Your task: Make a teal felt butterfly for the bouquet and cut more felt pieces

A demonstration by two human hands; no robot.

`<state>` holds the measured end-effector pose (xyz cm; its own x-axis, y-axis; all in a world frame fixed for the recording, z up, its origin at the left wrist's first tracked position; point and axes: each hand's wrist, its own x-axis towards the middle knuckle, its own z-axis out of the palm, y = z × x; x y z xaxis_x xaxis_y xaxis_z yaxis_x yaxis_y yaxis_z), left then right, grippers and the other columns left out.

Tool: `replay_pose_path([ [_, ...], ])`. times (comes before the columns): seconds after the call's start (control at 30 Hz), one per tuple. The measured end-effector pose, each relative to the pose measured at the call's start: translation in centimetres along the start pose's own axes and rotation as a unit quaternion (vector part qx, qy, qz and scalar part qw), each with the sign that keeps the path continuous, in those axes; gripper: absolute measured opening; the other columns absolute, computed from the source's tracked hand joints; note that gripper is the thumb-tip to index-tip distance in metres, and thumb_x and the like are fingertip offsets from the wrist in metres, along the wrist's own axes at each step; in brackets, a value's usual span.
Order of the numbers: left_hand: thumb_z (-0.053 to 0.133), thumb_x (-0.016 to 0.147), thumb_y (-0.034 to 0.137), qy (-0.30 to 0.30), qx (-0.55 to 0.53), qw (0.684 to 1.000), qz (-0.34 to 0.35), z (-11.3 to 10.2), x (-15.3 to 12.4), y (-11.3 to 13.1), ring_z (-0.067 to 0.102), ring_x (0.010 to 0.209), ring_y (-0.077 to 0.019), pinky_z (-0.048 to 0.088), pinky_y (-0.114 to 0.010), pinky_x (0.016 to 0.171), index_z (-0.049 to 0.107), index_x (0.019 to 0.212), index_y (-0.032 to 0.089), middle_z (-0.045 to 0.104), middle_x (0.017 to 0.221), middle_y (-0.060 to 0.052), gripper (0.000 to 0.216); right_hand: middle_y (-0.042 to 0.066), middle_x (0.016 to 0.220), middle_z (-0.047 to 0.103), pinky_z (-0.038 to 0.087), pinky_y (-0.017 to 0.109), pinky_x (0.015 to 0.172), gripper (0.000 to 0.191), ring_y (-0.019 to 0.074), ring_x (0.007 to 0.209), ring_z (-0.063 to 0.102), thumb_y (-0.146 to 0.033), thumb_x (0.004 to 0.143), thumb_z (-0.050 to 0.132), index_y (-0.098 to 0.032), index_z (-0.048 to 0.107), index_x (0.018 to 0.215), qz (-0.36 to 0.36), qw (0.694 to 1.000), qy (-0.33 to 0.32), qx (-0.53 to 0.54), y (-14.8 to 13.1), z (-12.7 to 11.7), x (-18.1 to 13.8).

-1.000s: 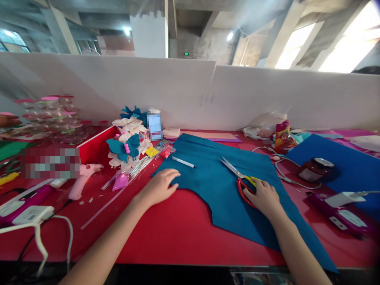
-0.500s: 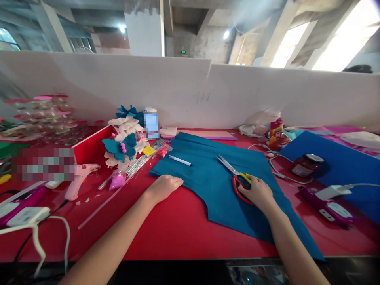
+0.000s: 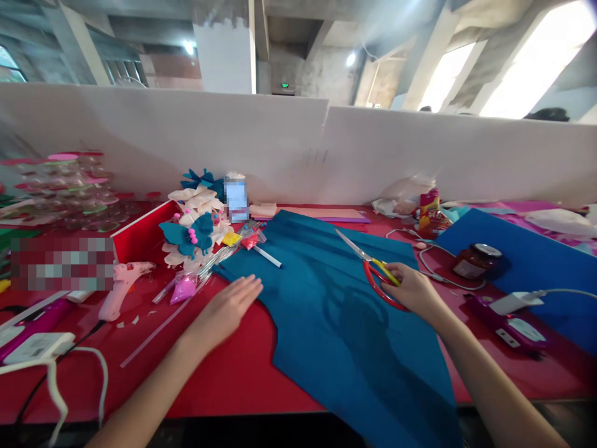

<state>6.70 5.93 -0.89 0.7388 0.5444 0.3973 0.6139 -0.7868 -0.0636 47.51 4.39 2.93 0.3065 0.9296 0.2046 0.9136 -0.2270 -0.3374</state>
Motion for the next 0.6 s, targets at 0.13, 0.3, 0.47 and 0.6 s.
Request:
replay_pose_path([
  [0.13,0.046,0.091,0.031,-0.022,-0.074,0.982,0.171,-0.5,-1.1,8.7,0.043,0.129,-0.0187,0.037,-0.035,0.107,0.046,0.135,0.016,0.052,0.138,-0.004,0.046,0.01,0.1,0.07,0.049,0.03,0.069,0.048,0.0293,0.093,0.065,-0.03,0.069,0.065,-0.016,0.058,0.115,-0.003,1.0,0.022,0.016,-1.6,-1.5,0.8],
  [0.3,0.048,0.093,0.027,0.17,-0.008,0.975,0.145,2.4,-1.2,16.0,0.061,0.092,-0.0172,0.046,-0.035,0.09,0.057,0.124,0.022,0.069,0.103,0.0,0.033,0.011,0.099,0.071,0.049,0.029,0.068,0.048,0.0297,0.093,0.065,-0.032,0.07,0.067,-0.014,0.061,0.114,0.0,1.0,0.022,0.011,-3.8,-1.3,1.5],
  [0.47,0.046,0.092,0.021,0.191,-0.027,0.977,0.092,3.4,-0.6,16.2,0.059,0.074,-0.015,0.049,-0.03,0.072,0.064,0.109,0.022,0.067,0.085,0.0,0.025,0.009,0.099,0.072,0.05,0.028,0.068,0.039,0.0278,0.089,0.067,-0.03,0.073,0.065,-0.014,0.066,0.109,-0.046,0.998,-0.031,0.038,-5.6,0.1,2.3],
  [0.6,0.044,0.094,0.024,0.197,-0.039,0.976,0.082,3.7,-0.9,15.6,0.061,0.094,-0.0148,0.048,-0.03,0.087,0.062,0.114,0.026,0.069,0.104,0.0,0.027,0.008,0.114,0.068,0.051,0.029,0.08,0.043,0.0257,0.1,0.064,-0.025,0.075,0.065,-0.016,0.063,0.117,-0.123,0.987,-0.079,0.073,-7.6,1.5,3.2],
])
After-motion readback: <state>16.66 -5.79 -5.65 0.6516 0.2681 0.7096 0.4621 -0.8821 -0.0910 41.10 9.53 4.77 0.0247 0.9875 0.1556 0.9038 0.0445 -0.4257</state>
